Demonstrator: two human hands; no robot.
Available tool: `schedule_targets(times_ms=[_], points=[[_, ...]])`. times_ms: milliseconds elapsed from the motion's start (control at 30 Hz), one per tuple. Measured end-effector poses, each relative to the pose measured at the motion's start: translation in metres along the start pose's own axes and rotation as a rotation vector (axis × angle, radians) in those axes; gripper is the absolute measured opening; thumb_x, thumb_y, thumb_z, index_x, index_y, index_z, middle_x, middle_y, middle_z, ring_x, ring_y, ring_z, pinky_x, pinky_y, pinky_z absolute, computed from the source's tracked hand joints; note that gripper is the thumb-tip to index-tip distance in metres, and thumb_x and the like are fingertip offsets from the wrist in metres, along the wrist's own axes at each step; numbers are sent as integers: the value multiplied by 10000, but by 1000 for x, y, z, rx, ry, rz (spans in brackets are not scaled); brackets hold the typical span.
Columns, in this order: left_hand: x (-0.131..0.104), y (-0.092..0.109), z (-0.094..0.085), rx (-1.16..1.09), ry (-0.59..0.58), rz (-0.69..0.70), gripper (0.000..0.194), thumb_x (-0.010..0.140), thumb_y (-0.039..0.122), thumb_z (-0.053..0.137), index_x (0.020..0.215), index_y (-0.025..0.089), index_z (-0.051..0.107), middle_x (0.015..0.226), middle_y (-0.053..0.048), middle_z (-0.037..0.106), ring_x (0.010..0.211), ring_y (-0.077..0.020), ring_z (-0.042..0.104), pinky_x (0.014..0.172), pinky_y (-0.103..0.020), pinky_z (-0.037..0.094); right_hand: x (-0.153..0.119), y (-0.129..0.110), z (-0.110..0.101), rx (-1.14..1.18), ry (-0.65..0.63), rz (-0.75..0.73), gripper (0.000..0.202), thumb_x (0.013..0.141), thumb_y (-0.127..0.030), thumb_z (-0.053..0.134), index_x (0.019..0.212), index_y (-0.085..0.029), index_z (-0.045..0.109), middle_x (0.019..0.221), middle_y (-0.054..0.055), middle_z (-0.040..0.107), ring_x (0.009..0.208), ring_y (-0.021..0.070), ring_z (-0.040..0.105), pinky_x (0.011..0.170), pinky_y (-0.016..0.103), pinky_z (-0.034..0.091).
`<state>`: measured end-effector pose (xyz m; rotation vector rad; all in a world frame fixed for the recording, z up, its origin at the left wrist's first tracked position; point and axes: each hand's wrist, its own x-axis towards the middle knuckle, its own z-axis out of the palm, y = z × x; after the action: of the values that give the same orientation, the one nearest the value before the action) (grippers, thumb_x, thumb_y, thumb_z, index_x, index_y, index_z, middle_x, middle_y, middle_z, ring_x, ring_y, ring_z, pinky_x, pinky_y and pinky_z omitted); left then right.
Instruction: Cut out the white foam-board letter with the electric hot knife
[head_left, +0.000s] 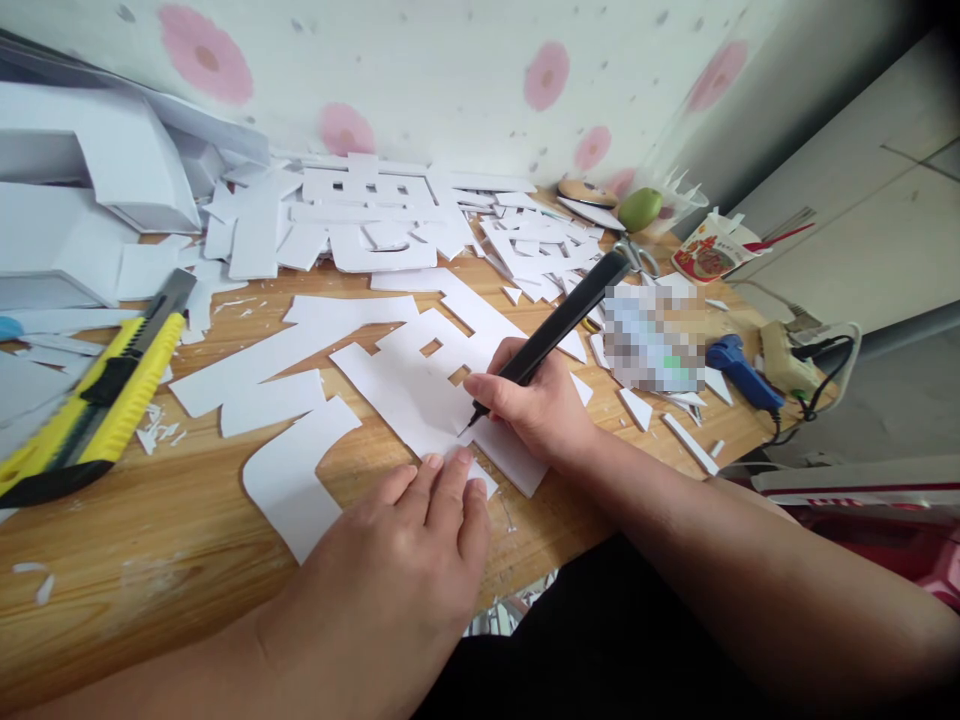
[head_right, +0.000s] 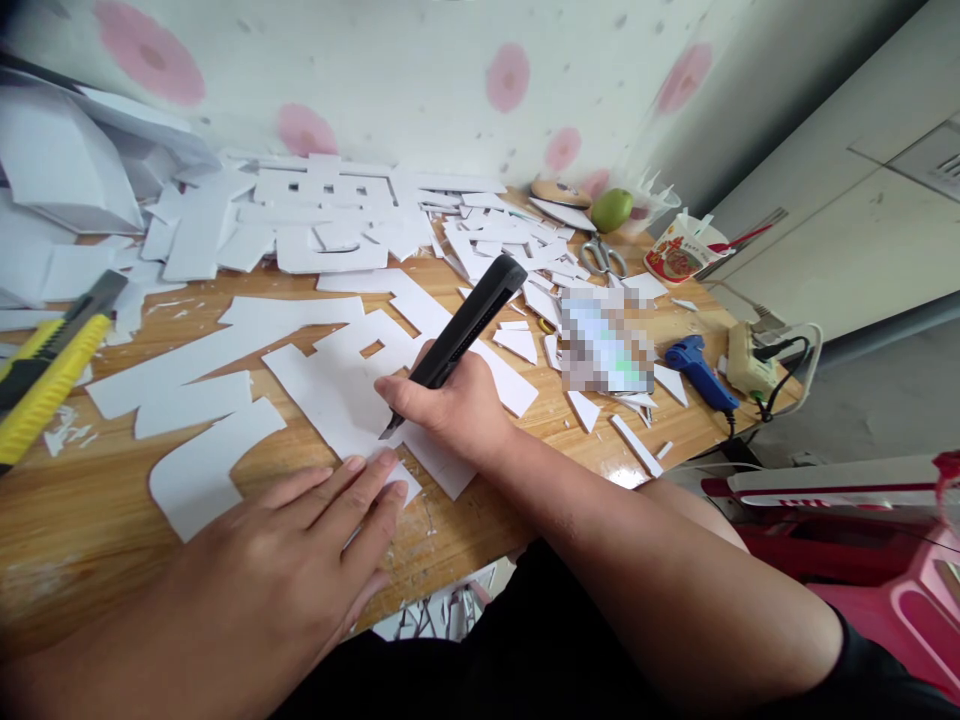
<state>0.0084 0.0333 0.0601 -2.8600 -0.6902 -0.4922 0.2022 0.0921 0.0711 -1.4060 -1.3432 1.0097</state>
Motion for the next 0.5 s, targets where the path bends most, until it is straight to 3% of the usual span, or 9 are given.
schedule_targets(times_ms=[500], points=[[-3, 0, 4, -5, -2, -6, 467, 839, 276, 642, 1236, 30, 660, 1310, -258, 662, 1144, -378, 680, 962, -487, 500, 0, 3, 0, 37, 25, -17, 357, 722, -396, 801, 610, -218, 513, 543, -64, 518, 518, 96, 470, 514, 243, 417]])
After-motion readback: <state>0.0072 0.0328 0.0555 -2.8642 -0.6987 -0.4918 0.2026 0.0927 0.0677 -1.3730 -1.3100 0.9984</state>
